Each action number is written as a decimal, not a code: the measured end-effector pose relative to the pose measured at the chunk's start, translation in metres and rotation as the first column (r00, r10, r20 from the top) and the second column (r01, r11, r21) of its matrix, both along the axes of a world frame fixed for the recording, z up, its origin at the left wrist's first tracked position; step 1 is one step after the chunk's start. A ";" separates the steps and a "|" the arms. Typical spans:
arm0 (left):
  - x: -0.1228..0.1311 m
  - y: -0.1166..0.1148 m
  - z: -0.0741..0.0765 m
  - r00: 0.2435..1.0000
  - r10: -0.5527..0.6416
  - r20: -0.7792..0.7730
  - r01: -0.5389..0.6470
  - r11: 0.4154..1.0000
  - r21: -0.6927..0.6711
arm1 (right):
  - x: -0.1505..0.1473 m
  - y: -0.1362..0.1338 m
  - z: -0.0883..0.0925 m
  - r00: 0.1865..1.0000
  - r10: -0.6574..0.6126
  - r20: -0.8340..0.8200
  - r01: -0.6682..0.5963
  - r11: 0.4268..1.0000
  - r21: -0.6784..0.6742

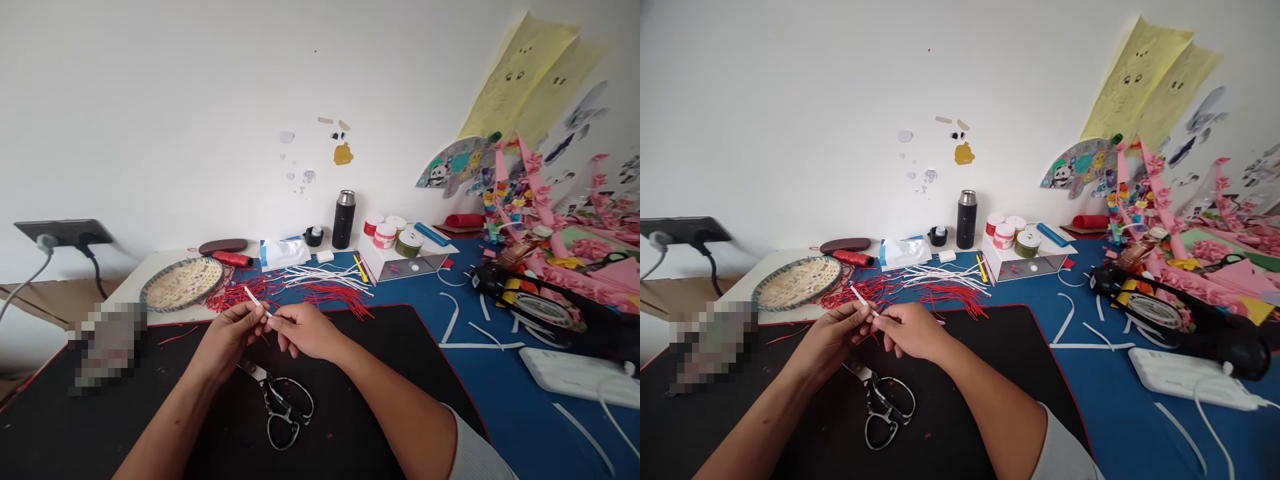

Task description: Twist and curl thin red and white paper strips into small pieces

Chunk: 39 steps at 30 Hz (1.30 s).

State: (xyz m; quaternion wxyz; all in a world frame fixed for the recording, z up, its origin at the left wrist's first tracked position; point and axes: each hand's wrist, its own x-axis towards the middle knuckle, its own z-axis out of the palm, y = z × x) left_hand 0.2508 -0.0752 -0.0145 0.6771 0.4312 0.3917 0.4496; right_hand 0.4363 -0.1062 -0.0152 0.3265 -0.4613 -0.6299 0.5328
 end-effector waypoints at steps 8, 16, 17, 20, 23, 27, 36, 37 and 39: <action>0.000 0.000 0.002 0.995 0.072 0.070 -0.071 0.997 -0.025 | -0.002 0.003 0.001 0.990 -0.018 -0.140 -0.001 0.990 -0.138; 0.000 -0.001 -0.004 0.997 -0.046 0.066 0.045 0.999 0.024 | -0.001 0.002 0.001 0.973 -0.014 -0.231 -0.028 0.983 -0.180; 0.000 -0.001 -0.004 0.997 -0.046 0.068 0.045 0.999 0.026 | -0.001 0.002 0.000 0.970 -0.012 -0.241 -0.033 0.983 -0.183; -0.001 0.000 -0.004 0.996 -0.029 0.083 0.027 0.999 0.029 | -0.001 0.002 -0.001 0.963 -0.008 -0.268 -0.042 0.982 -0.183; -0.002 0.000 -0.003 0.994 0.003 0.108 -0.005 1.000 0.021 | -0.001 0.002 -0.001 0.957 -0.018 -0.291 -0.038 0.982 -0.186; -0.003 0.001 -0.001 0.988 0.070 0.137 -0.068 0.998 -0.020 | 0.000 0.003 -0.002 0.945 -0.040 -0.326 -0.026 0.980 -0.195; -0.004 0.004 -0.002 0.974 0.139 0.178 -0.134 0.990 -0.040 | -0.001 0.001 0.001 0.946 -0.020 -0.325 -0.047 0.979 -0.196; -0.004 0.004 -0.001 0.976 0.128 0.178 -0.123 0.992 -0.039 | -0.001 0.001 0.001 0.946 -0.017 -0.324 -0.050 0.979 -0.197; -0.003 0.002 0.000 0.979 0.098 0.177 -0.093 0.995 -0.038 | -0.001 0.001 0.000 0.944 -0.014 -0.329 -0.054 0.979 -0.199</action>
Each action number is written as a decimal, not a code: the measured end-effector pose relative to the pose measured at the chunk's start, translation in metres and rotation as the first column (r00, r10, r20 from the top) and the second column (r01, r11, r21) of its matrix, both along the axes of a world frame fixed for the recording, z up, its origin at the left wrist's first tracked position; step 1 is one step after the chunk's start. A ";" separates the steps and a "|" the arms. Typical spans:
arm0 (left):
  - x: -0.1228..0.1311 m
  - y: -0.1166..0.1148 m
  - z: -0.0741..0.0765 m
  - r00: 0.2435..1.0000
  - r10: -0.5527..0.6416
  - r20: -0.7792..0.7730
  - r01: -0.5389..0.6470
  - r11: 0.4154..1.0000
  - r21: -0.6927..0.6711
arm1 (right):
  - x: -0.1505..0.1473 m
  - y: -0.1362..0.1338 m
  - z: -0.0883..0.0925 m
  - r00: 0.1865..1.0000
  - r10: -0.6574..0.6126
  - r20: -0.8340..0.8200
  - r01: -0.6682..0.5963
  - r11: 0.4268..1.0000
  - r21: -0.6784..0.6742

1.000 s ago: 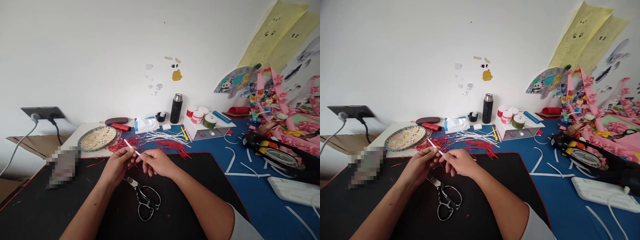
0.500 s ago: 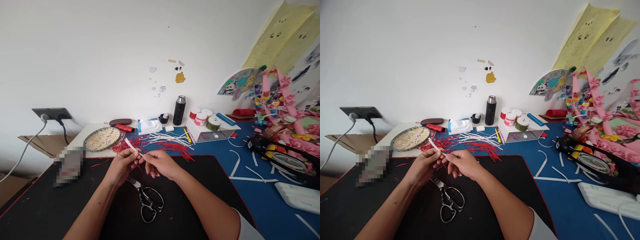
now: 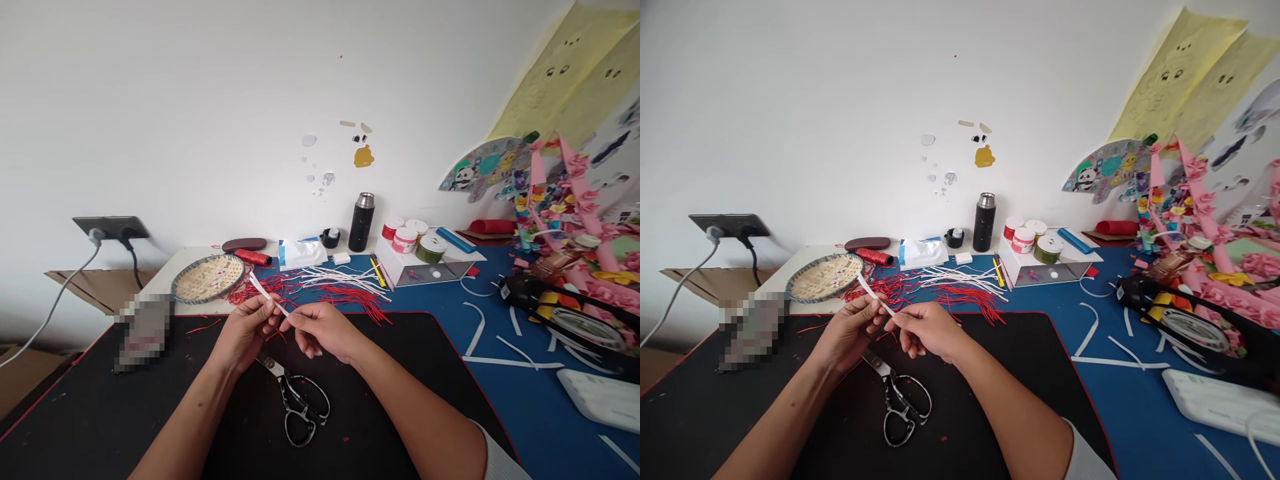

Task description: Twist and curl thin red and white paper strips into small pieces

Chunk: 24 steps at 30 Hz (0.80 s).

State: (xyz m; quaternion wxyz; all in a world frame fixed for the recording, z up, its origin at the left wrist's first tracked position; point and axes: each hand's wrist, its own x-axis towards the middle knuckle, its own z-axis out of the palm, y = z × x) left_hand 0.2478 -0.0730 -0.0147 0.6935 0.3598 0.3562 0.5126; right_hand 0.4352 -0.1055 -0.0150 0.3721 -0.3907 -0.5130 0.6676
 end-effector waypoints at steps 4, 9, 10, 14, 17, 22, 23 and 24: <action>0.000 -0.002 0.000 0.996 -0.083 -0.015 0.084 0.996 0.023 | 0.000 0.000 -0.001 0.999 0.001 -0.035 -0.001 1.000 0.001; 0.000 -0.002 -0.002 0.993 -0.116 -0.037 0.118 0.991 0.063 | 0.000 0.000 0.001 0.999 -0.010 -0.031 0.009 1.000 -0.017; 0.000 -0.002 -0.002 0.993 -0.110 -0.032 0.112 0.992 0.060 | 0.000 0.000 0.001 1.000 -0.012 -0.026 0.012 1.000 -0.020; -0.001 0.000 0.000 0.996 -0.091 -0.018 0.092 0.995 0.044 | -0.001 0.000 0.002 0.999 -0.015 -0.037 0.015 1.000 -0.011; -0.002 0.000 0.001 0.996 -0.085 -0.011 0.085 0.996 0.036 | 0.000 0.000 0.001 0.999 -0.015 -0.041 0.014 1.000 -0.003; -0.001 -0.001 0.000 0.996 -0.093 0.005 0.093 0.995 0.031 | 0.000 0.000 0.000 0.999 -0.003 -0.035 0.003 1.000 0.023; -0.001 -0.001 0.000 0.995 -0.095 0.007 0.095 0.995 0.029 | 0.000 0.000 0.000 0.999 0.001 -0.036 0.000 1.000 0.030; -0.001 0.000 0.000 0.995 -0.098 0.009 0.098 0.995 0.028 | 0.000 0.001 -0.001 0.999 0.004 -0.036 -0.003 0.999 0.035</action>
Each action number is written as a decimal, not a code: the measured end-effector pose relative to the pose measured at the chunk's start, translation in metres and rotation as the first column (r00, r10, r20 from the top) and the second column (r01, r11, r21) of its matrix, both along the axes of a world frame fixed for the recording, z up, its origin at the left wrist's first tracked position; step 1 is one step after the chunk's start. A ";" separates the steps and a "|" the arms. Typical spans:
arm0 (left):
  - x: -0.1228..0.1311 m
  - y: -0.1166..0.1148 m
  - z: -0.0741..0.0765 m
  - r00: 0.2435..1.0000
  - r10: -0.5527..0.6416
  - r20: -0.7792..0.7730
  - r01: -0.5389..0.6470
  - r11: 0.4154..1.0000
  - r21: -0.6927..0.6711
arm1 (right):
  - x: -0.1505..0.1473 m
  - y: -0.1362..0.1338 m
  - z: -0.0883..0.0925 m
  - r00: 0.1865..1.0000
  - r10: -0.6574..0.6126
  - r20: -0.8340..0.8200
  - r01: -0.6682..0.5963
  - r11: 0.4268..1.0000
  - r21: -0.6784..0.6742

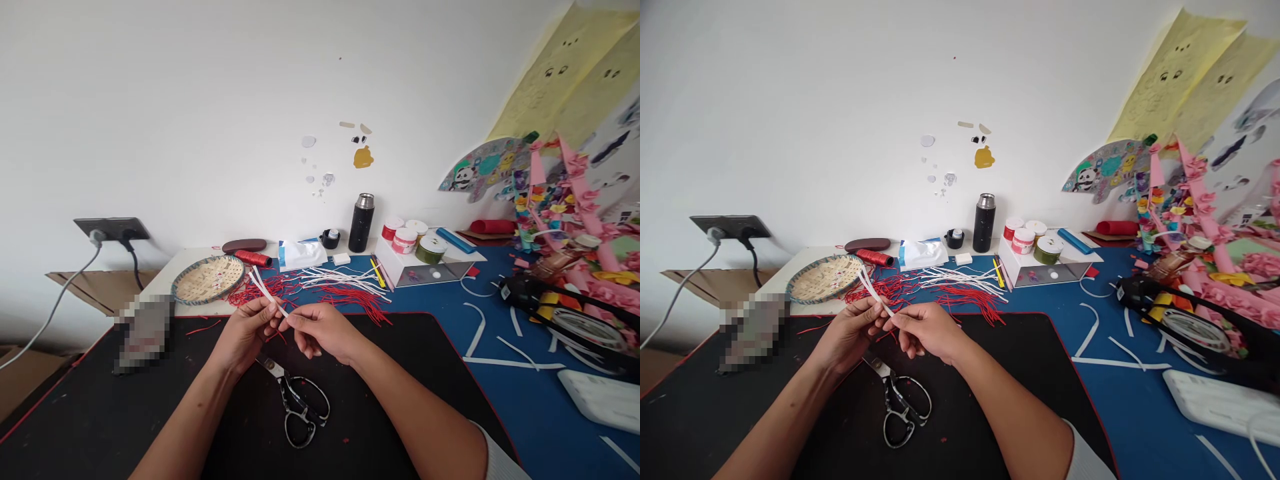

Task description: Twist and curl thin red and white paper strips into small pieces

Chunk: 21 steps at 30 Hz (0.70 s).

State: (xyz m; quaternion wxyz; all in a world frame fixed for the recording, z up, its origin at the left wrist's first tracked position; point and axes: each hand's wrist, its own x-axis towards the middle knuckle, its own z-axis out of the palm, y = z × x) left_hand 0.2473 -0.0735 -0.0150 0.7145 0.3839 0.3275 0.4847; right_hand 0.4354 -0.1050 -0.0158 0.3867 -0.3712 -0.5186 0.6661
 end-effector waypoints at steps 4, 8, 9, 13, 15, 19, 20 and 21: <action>0.000 0.000 -0.001 1.000 -0.012 0.000 0.012 1.000 0.000 | -0.001 0.000 -0.001 1.000 0.007 0.012 -0.007 1.000 0.002; -0.002 0.000 0.001 1.000 -0.012 -0.006 0.012 1.000 0.004 | -0.001 0.000 -0.001 1.000 0.010 0.024 -0.010 1.000 0.010; -0.002 0.001 0.001 1.000 -0.007 -0.005 0.007 1.000 0.003 | 0.000 0.000 0.000 1.000 0.002 0.022 -0.003 1.000 0.015; -0.004 0.001 0.003 1.000 0.020 0.008 -0.020 1.000 -0.006 | 0.001 0.002 0.002 0.996 -0.088 0.000 0.088 0.996 0.014; -0.005 0.001 0.004 1.000 0.002 0.001 -0.002 1.000 -0.014 | 0.002 0.003 0.003 0.991 -0.132 -0.011 0.132 0.991 0.015; -0.004 -0.002 0.005 0.995 -0.089 -0.044 0.087 0.996 -0.027 | 0.002 0.003 0.004 0.987 -0.160 -0.026 0.160 0.987 0.026; -0.004 -0.003 0.005 0.993 -0.109 -0.052 0.107 0.994 -0.029 | 0.002 0.003 0.004 0.986 -0.166 -0.033 0.167 0.986 0.024; -0.004 -0.004 0.005 0.990 -0.131 -0.060 0.130 0.991 -0.032 | 0.002 0.003 0.004 0.984 -0.176 -0.042 0.177 0.984 0.021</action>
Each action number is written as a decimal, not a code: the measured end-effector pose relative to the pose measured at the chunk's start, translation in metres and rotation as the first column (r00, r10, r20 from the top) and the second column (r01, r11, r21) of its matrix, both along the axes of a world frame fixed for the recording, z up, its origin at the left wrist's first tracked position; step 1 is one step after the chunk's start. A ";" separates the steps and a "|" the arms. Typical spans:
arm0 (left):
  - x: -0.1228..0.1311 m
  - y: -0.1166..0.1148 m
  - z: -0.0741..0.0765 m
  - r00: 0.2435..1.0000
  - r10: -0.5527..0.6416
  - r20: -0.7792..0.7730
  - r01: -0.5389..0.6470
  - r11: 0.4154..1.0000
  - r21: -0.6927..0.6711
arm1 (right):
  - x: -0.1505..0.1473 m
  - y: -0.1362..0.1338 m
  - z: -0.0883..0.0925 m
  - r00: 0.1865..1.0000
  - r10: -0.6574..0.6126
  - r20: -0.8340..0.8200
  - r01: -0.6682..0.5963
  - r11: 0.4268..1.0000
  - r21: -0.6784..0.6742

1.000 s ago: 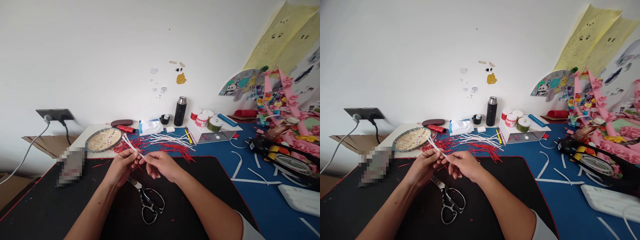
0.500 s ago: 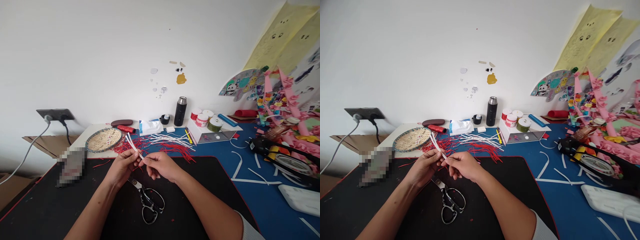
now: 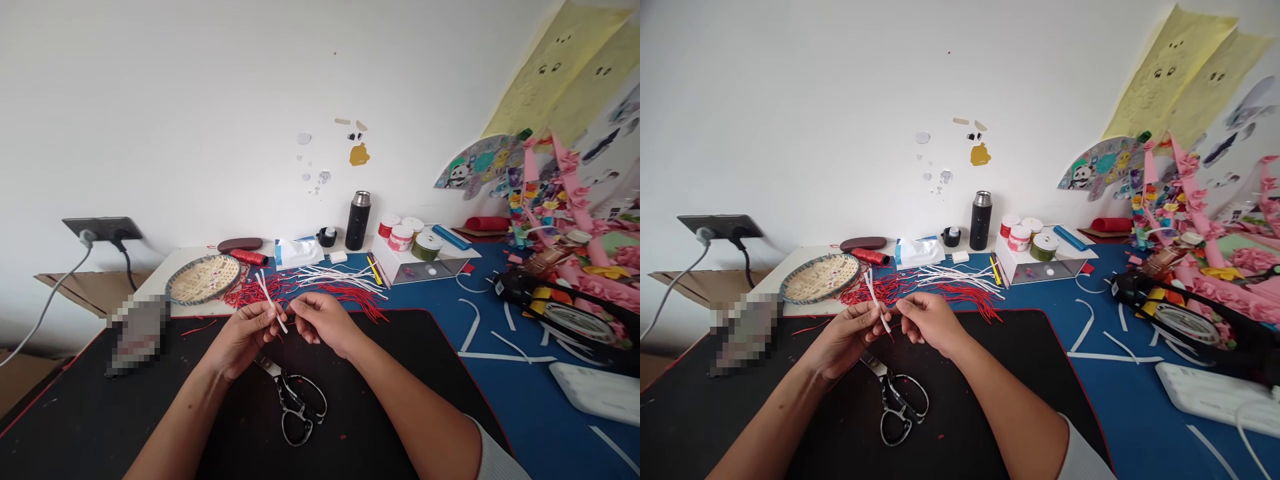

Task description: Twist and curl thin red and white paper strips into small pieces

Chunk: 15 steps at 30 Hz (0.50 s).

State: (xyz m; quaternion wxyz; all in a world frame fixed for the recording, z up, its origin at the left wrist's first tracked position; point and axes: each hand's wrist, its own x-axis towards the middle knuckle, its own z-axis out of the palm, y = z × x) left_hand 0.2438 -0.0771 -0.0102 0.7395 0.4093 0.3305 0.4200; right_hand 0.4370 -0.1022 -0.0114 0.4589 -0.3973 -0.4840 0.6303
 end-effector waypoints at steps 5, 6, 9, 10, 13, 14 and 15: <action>0.002 -0.004 -0.002 0.988 -0.146 -0.046 0.144 0.989 -0.044 | -0.001 0.000 0.000 0.999 -0.032 -0.023 0.032 0.999 -0.001; 0.002 -0.004 -0.002 0.985 -0.164 -0.055 0.161 0.986 -0.054 | -0.001 0.000 0.000 0.999 -0.031 -0.023 0.031 1.000 0.003; 0.004 -0.005 -0.001 0.977 -0.198 -0.082 0.192 0.978 -0.075 | -0.001 -0.001 0.001 0.999 -0.017 -0.029 0.017 1.000 0.009; 0.004 -0.005 -0.001 0.974 -0.208 -0.092 0.201 0.976 -0.079 | -0.001 -0.001 0.001 0.999 -0.014 -0.033 0.014 1.000 0.009; 0.005 -0.006 0.000 0.967 -0.229 -0.108 0.220 0.972 -0.085 | -0.001 -0.001 0.000 0.999 -0.009 -0.034 0.010 1.000 0.014; 0.005 -0.006 0.000 0.967 -0.230 -0.109 0.221 0.972 -0.084 | -0.001 -0.001 0.000 1.000 -0.009 -0.028 0.010 1.000 0.016; 0.006 -0.006 0.000 0.967 -0.229 -0.111 0.220 0.972 -0.082 | -0.001 -0.001 0.000 1.000 -0.009 -0.021 0.010 1.000 0.019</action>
